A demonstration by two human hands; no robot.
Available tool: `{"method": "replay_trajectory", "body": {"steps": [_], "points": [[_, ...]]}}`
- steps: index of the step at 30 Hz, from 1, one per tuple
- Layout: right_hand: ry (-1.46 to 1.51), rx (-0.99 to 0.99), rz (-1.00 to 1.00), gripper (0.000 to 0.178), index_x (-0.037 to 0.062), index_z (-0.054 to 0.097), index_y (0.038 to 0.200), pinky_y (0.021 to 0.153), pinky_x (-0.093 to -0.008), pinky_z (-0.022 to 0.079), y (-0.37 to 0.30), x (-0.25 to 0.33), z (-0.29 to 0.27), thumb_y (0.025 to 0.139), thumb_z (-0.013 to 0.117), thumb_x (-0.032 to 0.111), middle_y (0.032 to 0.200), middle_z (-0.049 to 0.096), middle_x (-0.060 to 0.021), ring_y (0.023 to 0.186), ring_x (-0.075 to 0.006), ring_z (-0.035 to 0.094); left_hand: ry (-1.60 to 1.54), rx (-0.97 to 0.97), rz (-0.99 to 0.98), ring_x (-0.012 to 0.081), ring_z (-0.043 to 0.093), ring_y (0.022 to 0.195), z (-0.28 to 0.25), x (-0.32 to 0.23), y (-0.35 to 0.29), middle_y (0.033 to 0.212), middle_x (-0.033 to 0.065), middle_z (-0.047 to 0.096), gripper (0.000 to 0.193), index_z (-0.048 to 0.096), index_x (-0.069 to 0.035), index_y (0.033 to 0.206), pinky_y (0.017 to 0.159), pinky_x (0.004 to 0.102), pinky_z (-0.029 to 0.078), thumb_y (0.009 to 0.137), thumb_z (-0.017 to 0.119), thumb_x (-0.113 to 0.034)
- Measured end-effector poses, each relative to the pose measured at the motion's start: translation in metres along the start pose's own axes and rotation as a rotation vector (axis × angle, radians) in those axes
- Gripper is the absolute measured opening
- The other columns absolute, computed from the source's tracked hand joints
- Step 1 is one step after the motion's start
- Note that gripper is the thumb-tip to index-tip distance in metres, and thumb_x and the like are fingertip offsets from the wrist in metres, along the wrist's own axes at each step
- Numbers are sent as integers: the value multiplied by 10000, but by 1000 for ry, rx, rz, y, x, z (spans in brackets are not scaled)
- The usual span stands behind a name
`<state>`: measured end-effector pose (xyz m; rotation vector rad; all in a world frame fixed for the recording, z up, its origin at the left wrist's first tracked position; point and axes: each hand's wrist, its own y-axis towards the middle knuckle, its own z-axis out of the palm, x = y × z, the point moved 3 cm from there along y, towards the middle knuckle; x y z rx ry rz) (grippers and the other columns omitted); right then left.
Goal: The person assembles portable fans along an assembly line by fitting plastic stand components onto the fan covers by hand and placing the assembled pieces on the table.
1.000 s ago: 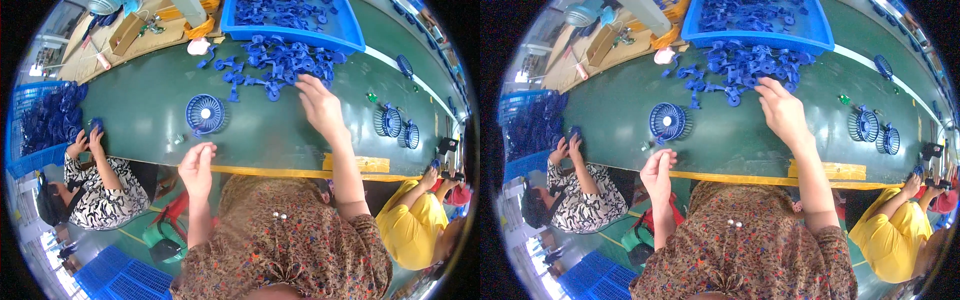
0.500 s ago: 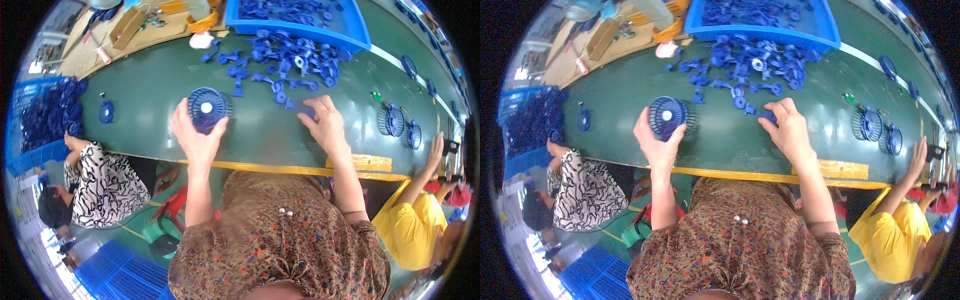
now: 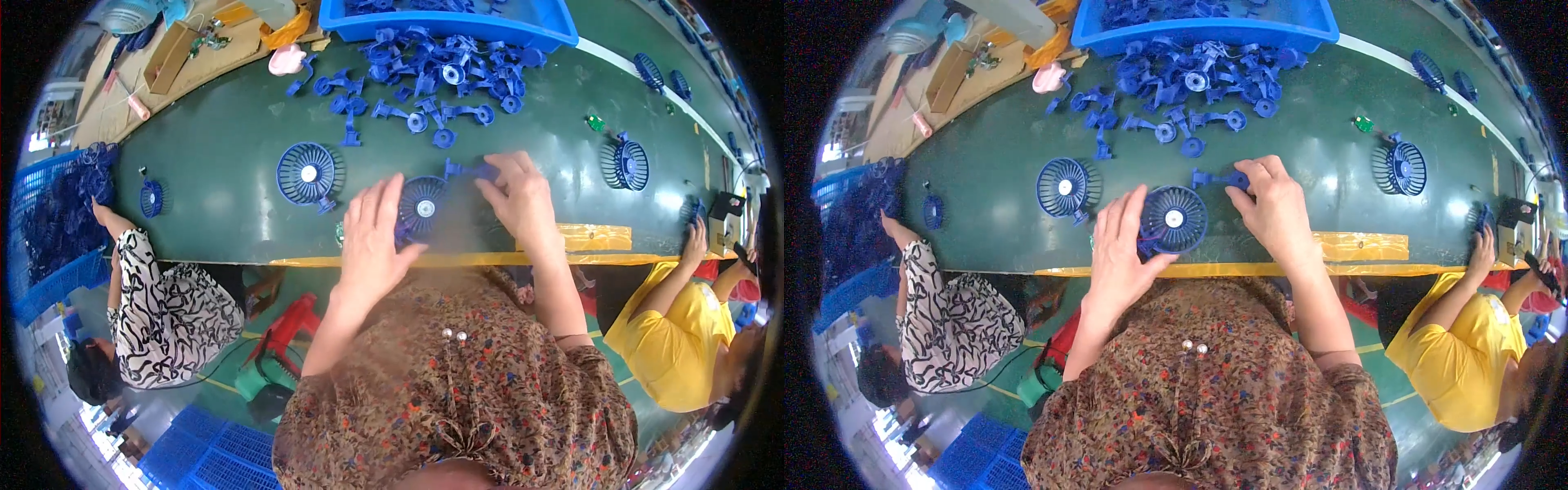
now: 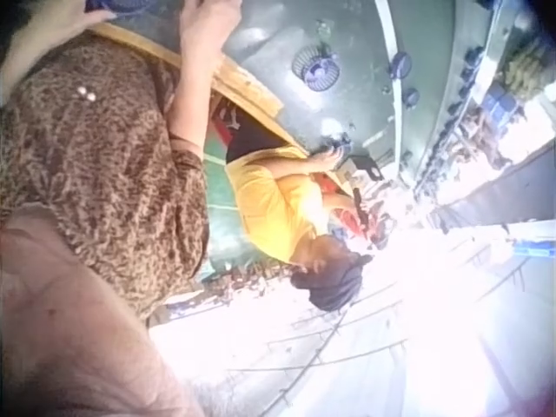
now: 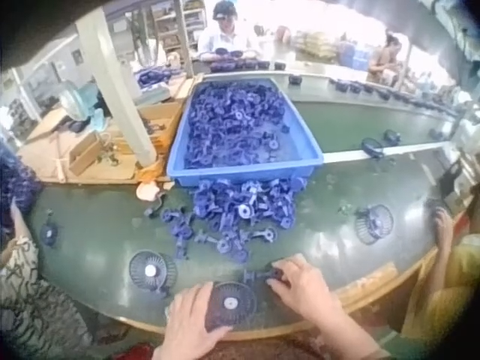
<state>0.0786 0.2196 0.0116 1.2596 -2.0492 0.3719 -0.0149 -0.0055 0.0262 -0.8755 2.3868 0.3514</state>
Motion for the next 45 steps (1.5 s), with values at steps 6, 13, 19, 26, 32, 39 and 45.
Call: {"method": "replay_trajectory", "body": {"steps": [6,13,19,26,32,39,45], "points": [[-11,6,6,333,34,702,1089,643,-395,572,-8,32,-8,805,836,145,983,666,-126,702,-266,690,80,-36,-79,310,595,988,-17,10,-9,956,84,674,584,598,-28,1316,893,449,436,776,802,-116],[9,15,-362,311,37,670,1061,664,-397,580,-17,68,35,796,804,127,978,620,-114,821,-297,692,76,-115,-121,286,613,797,-17,11,-11,771,66,662,369,678,-47,1197,791,415,450,852,768,-145],[-166,13,-378,346,15,644,1083,667,-374,570,-21,70,47,796,796,132,960,561,-100,841,-270,669,116,-202,-129,364,644,698,-14,18,-13,722,143,659,169,714,-53,1050,679,466,483,912,719,-151],[-16,92,-421,313,19,663,1063,687,-394,577,-14,57,39,803,795,134,969,571,-105,882,-297,665,75,-157,-165,402,669,705,-6,22,-17,753,183,673,110,689,-34,996,634,484,504,946,671,-130],[-161,181,-485,205,19,668,954,684,-382,578,-15,63,46,778,746,91,947,568,-115,880,-289,658,-44,-126,-222,377,699,708,2,26,-22,754,174,686,111,665,-29,1019,634,462,516,993,609,-122],[-374,288,-458,140,13,646,827,659,-381,583,-14,71,54,698,697,37,936,562,-130,867,-278,653,-145,-137,-297,351,709,701,4,17,-14,723,162,684,366,558,6,1275,662,454,527,1068,544,-295],[-292,273,-430,139,6,641,835,672,-388,587,-14,67,56,706,689,26,942,563,-135,886,-292,658,-115,-119,-346,363,694,655,8,15,-4,694,120,680,613,429,63,1410,644,477,532,1021,599,-380]]}}
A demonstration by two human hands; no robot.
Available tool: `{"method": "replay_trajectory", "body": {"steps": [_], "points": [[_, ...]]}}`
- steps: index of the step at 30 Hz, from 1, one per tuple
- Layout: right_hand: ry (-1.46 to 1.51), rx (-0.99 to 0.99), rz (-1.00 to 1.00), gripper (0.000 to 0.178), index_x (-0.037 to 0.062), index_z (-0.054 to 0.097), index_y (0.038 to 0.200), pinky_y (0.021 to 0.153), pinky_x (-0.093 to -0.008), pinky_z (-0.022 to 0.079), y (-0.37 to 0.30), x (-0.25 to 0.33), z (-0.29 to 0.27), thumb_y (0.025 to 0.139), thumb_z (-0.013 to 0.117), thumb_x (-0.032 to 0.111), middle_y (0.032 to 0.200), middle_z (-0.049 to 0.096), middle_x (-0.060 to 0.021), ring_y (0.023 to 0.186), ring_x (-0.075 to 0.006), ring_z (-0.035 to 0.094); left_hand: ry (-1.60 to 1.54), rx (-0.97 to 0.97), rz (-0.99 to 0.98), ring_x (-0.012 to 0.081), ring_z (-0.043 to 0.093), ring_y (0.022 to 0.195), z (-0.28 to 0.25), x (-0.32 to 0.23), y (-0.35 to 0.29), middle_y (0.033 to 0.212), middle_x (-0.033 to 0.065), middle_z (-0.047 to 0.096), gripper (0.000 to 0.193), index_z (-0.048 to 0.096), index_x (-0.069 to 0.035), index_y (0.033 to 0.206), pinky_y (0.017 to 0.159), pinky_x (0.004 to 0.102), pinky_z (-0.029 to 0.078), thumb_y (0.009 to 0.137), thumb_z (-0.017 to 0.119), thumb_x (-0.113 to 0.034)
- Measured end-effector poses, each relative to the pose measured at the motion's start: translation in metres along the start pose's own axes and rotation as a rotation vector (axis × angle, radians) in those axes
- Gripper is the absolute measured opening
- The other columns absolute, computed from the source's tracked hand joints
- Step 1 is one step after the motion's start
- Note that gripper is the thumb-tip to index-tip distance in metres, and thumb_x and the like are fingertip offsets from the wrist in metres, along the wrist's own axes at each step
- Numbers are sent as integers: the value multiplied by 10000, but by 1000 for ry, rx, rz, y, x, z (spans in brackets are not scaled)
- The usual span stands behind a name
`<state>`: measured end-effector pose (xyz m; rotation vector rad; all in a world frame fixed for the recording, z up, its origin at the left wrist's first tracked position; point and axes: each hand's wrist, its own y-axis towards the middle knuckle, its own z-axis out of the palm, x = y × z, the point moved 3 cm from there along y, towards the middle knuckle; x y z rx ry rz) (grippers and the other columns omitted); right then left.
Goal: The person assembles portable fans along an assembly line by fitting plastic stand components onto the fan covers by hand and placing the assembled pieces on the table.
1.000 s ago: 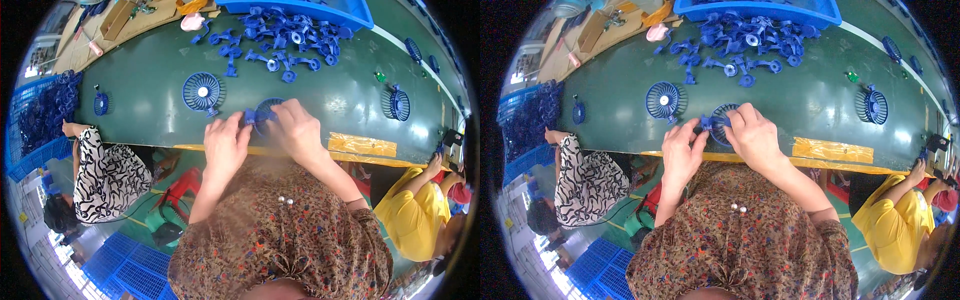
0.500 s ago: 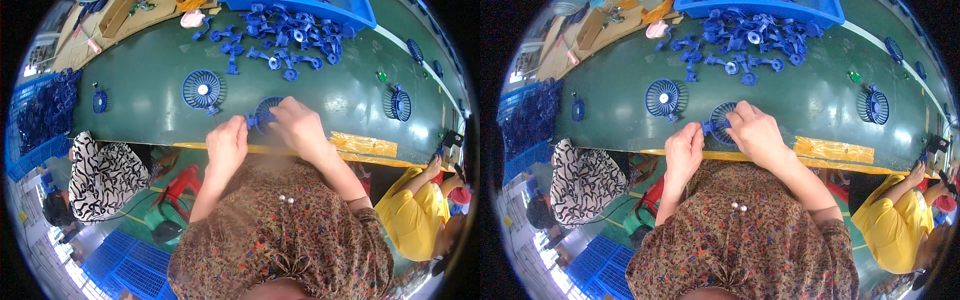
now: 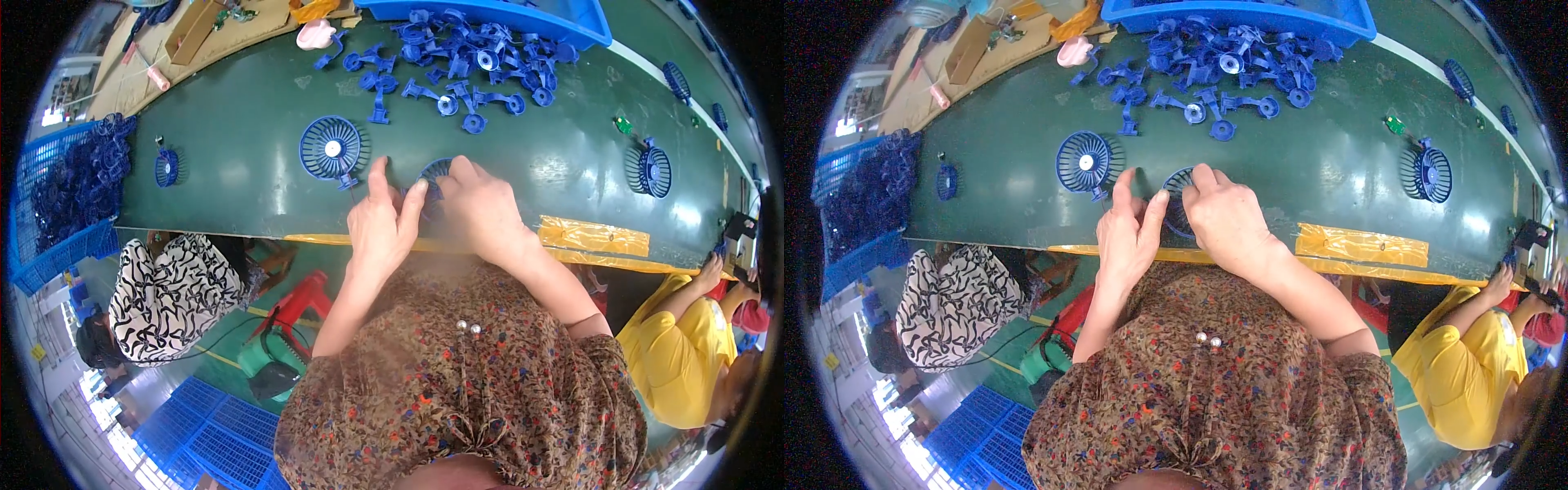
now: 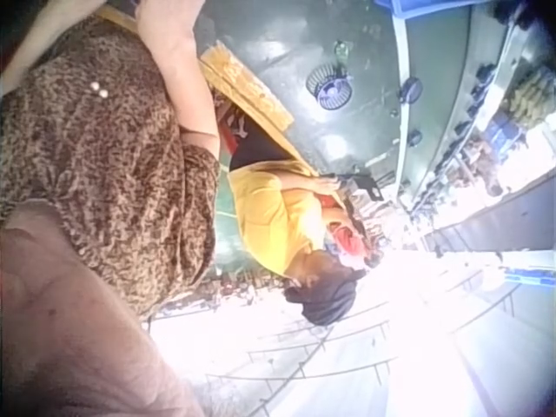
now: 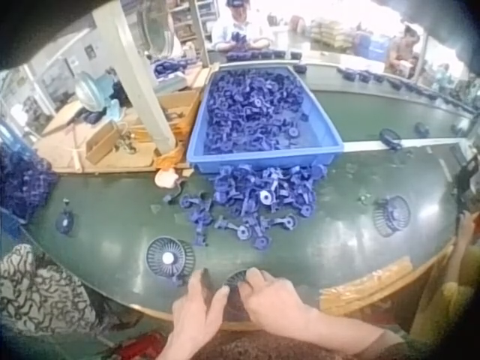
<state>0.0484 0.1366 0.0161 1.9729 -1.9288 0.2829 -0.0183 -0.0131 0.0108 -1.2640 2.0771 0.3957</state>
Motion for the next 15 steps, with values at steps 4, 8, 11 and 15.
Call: {"method": "replay_trajectory", "body": {"steps": [4,8,11,15], "points": [[4,-8,-6,143,3,635,844,673,-389,586,-1,2,-1,710,679,19,949,562,-138,888,-295,657,-40,-9,-8,359,678,622,5,3,0,666,114,653,590,428,56,1406,618,478,520,996,646,-308],[53,-48,18,195,10,649,930,705,-399,585,-7,-1,1,777,730,98,970,565,-129,912,-285,660,-27,-60,46,362,666,597,11,7,-2,648,114,634,552,443,50,1391,597,481,509,983,665,-248],[156,-112,-1,330,11,670,1043,763,-406,585,-16,-4,-9,815,780,224,1051,595,-130,979,-290,668,-39,-35,84,345,674,686,9,5,0,709,118,646,478,510,20,1346,629,465,513,976,676,-232],[277,-86,76,564,-1,668,1198,896,-433,574,-44,-23,-28,801,832,363,1212,649,-151,1075,-357,675,-21,-222,269,321,647,925,-13,-1,-3,967,110,675,348,655,-42,1194,775,444,527,901,763,-197]]}}
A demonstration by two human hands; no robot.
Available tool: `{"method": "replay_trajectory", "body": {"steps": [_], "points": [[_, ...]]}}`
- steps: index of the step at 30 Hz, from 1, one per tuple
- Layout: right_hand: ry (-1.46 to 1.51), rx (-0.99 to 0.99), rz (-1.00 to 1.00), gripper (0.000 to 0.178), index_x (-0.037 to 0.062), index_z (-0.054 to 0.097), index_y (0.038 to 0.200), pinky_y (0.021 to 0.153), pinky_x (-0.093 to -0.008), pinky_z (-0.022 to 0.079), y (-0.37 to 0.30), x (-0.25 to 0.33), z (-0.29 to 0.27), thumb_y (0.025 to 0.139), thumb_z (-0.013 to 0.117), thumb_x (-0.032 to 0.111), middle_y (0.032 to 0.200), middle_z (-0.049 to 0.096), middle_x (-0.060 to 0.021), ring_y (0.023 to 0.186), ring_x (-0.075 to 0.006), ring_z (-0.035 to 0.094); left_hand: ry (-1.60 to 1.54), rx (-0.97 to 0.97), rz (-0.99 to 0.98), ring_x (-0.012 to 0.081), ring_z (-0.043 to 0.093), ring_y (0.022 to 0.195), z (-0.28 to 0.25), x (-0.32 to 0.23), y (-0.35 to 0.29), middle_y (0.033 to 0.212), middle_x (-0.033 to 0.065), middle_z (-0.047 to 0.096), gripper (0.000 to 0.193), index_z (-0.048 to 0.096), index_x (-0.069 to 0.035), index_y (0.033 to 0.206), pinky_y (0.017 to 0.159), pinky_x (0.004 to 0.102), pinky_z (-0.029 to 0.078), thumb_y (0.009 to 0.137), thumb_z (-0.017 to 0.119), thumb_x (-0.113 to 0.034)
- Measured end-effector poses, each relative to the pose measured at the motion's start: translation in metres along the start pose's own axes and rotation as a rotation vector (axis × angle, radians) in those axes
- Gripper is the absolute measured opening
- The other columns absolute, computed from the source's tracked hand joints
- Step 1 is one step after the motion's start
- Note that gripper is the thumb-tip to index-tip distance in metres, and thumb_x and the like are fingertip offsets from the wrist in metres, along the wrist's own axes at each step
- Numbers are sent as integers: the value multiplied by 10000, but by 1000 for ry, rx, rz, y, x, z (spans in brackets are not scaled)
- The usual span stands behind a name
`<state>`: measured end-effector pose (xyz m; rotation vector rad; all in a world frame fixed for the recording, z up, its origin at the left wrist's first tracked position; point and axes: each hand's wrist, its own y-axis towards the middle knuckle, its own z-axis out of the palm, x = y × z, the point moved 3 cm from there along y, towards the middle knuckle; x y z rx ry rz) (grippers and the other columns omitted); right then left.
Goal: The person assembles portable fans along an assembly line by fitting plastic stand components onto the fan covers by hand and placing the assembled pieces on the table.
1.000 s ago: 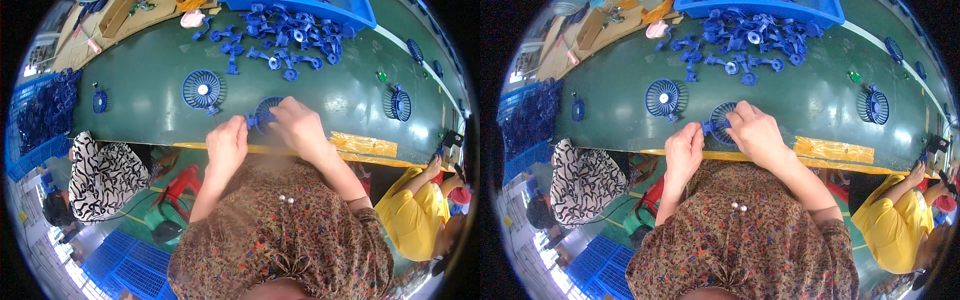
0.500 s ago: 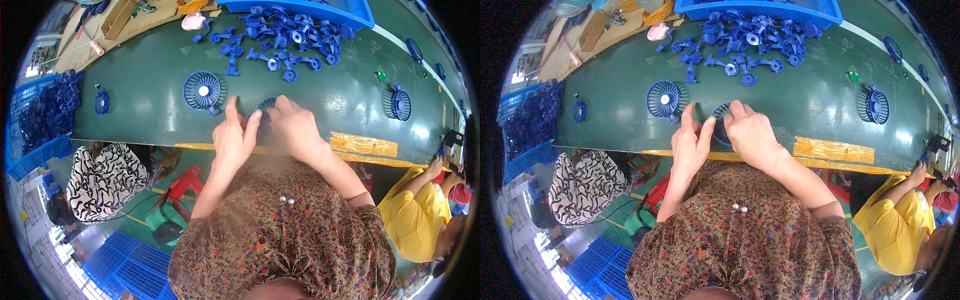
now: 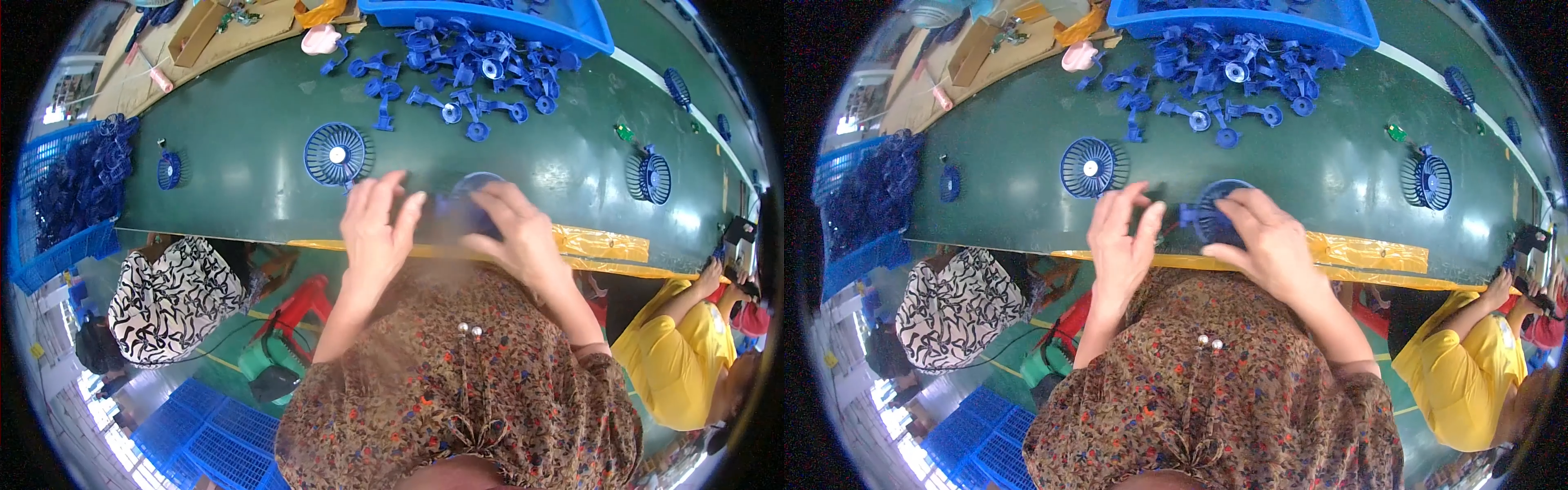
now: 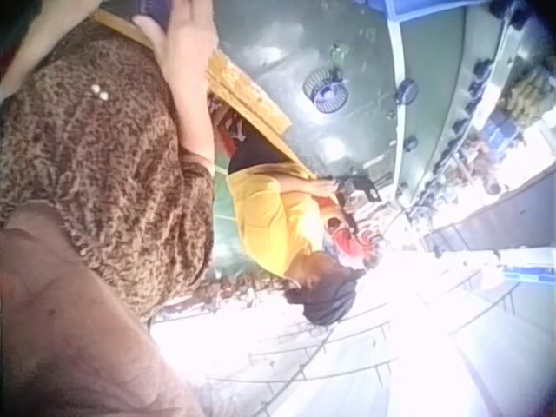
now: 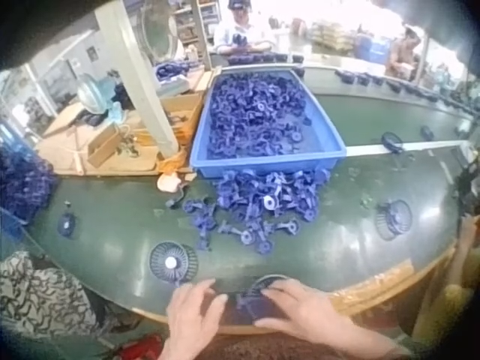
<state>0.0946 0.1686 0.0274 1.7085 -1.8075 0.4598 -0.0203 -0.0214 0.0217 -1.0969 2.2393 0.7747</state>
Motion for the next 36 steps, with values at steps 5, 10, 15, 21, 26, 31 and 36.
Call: {"method": "replay_trajectory", "body": {"steps": [5,10,15,21,26,31,36], "points": [[-280,-162,365,488,13,697,1196,825,-395,590,-44,-53,-61,791,873,220,1221,669,-149,951,-309,720,263,-184,-13,394,631,1117,-18,18,7,1230,204,635,436,647,-43,1273,923,469,522,902,776,-232],[-625,-441,635,318,47,709,1159,781,-402,559,-65,-91,-108,912,749,243,1149,690,-120,861,-287,711,299,-82,-41,356,644,987,-25,27,4,1067,129,701,287,711,-47,1082,864,446,515,857,796,-204],[-297,-444,340,330,67,693,1209,716,-355,566,-7,-82,-75,894,766,137,1204,684,-124,757,-225,706,83,149,77,321,656,952,-14,20,-6,1012,107,709,207,724,-68,986,841,414,528,800,810,-98],[-175,-344,143,377,79,658,1256,830,-426,577,70,-67,-14,885,728,74,1266,647,-129,965,-384,702,-24,175,97,408,535,1310,-6,2,-9,1420,192,545,659,577,-97,1380,1077,464,470,757,726,60],[-63,-390,195,329,68,681,1217,760,-395,563,62,-75,-10,893,736,80,1097,690,-119,850,-326,702,110,95,-79,367,616,1140,-10,21,-10,1200,179,662,595,555,-42,1383,995,466,473,810,709,-7],[-117,-352,263,332,53,693,1220,633,-305,504,31,-74,-17,895,752,77,1038,693,-97,637,-167,567,233,44,-24,288,628,903,-15,24,-6,871,82,700,269,703,-46,1124,829,419,450,863,735,-104],[-148,-443,258,331,75,687,1243,668,-372,533,11,-79,-18,920,742,120,1064,684,-125,690,-256,638,236,68,9,300,642,872,-18,24,-3,897,110,722,169,737,-57,1050,824,420,460,893,729,-121]]}}
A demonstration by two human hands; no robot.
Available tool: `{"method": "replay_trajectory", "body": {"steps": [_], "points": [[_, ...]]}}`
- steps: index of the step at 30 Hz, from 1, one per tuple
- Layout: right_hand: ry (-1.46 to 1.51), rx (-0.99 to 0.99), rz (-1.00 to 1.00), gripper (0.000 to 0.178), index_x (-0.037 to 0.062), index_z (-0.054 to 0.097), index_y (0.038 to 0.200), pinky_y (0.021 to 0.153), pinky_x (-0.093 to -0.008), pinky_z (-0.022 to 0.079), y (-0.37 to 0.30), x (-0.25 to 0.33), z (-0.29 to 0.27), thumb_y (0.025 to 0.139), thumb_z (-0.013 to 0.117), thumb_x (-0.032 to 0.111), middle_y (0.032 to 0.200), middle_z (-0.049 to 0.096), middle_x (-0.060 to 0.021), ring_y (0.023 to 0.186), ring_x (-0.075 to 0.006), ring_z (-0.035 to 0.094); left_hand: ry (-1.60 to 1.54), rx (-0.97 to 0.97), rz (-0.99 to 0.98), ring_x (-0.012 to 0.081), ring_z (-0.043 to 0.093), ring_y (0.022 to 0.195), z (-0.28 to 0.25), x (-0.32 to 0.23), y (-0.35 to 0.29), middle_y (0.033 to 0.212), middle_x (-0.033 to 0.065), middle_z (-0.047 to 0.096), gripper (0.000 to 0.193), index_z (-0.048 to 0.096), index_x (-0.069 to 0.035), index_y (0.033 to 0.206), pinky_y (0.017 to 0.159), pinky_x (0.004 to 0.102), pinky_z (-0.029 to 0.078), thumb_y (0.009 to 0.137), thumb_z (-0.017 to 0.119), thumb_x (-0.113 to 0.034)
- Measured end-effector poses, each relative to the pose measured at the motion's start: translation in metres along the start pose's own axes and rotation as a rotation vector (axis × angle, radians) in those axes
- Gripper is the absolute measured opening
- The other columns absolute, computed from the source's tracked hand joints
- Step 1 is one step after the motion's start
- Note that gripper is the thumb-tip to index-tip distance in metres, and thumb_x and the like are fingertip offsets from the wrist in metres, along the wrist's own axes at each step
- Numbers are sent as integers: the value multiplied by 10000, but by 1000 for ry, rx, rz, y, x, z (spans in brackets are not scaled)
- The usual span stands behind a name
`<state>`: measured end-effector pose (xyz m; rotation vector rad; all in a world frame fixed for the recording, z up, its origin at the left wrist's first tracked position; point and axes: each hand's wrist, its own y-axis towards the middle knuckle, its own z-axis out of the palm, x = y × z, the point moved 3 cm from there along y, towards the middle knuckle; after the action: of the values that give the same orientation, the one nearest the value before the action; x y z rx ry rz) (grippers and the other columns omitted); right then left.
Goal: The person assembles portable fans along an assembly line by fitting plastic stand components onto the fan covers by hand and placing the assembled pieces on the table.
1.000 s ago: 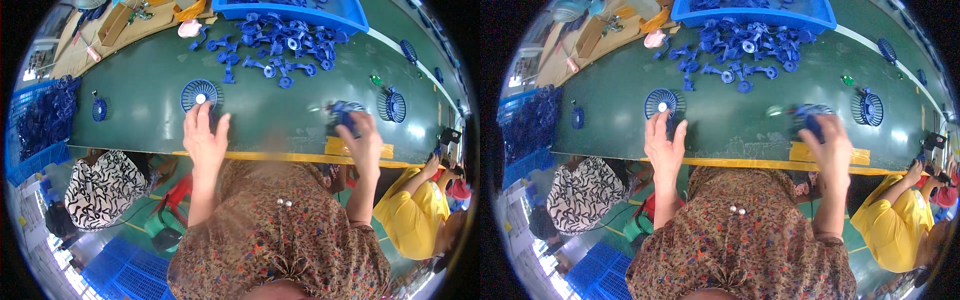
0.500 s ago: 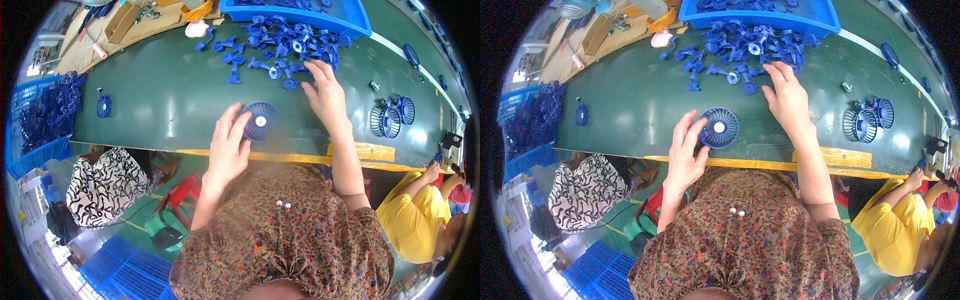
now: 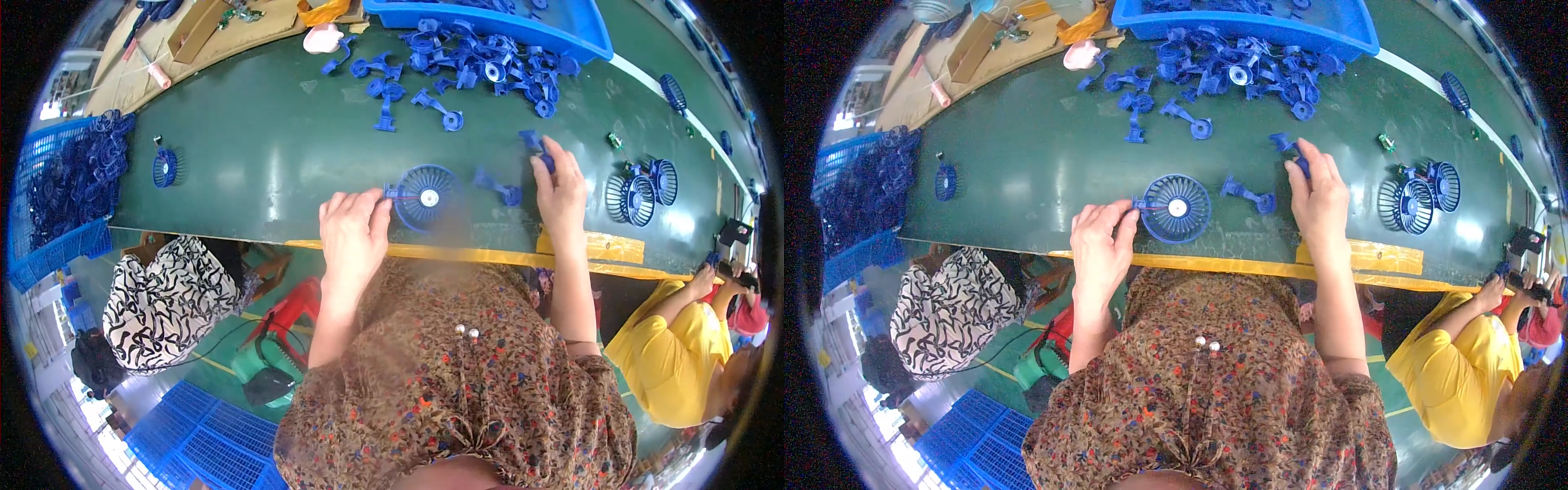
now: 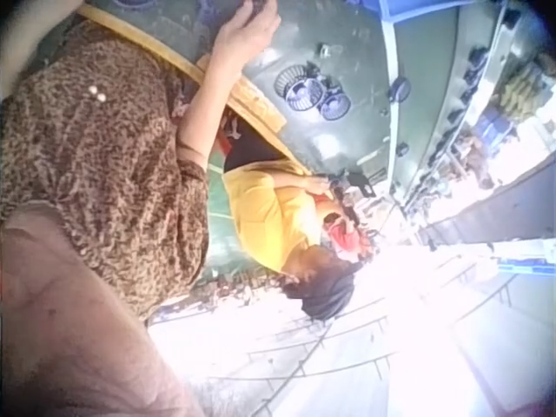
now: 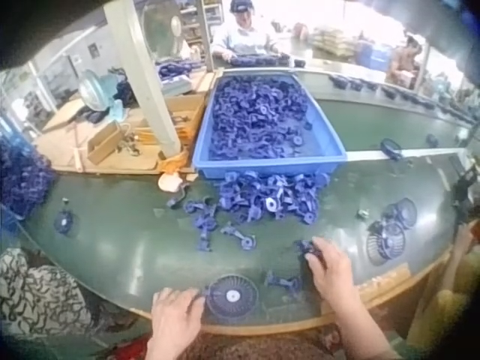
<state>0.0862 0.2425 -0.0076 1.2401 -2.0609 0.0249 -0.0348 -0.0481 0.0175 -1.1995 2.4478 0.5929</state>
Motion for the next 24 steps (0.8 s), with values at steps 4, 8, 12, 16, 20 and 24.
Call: {"method": "replay_trajectory", "body": {"steps": [4,8,12,16,20,24], "points": [[-36,56,204,273,110,715,1208,717,-416,535,2,-8,-9,945,726,185,1043,662,-142,831,-312,664,-111,71,-28,304,666,797,0,4,-2,843,122,730,133,753,-45,994,782,413,493,905,735,-142],[-373,-97,-69,244,158,732,1188,763,-420,539,6,-10,-18,953,717,222,1052,630,-141,920,-324,660,-227,90,-85,244,684,704,3,8,-5,779,122,719,126,754,-29,1007,691,370,519,921,727,-117],[-287,-87,56,265,158,733,1193,774,-413,541,-2,-28,-20,930,735,196,1073,619,-151,930,-332,652,-301,90,-108,188,673,666,9,13,-9,753,107,706,117,752,-26,1024,640,336,511,935,707,-88],[-216,-88,80,280,106,725,1177,749,-407,542,-2,-27,-29,910,755,186,1017,627,-153,849,-316,657,-317,102,-103,166,643,639,11,12,-9,713,82,673,97,743,-28,1008,625,322,499,948,691,-84],[-25,177,88,310,22,706,1102,673,-412,547,-3,28,-26,856,804,183,933,657,-152,727,-292,660,-311,105,-69,188,620,624,16,9,-8,688,81,643,88,729,-35,992,625,337,486,961,675,-97],[231,257,-284,317,41,701,1049,702,-393,585,-21,96,5,810,836,200,963,662,-132,845,-306,700,-280,128,-58,245,629,671,11,3,-6,722,95,653,95,723,-46,995,669,372,490,962,667,-115]]}}
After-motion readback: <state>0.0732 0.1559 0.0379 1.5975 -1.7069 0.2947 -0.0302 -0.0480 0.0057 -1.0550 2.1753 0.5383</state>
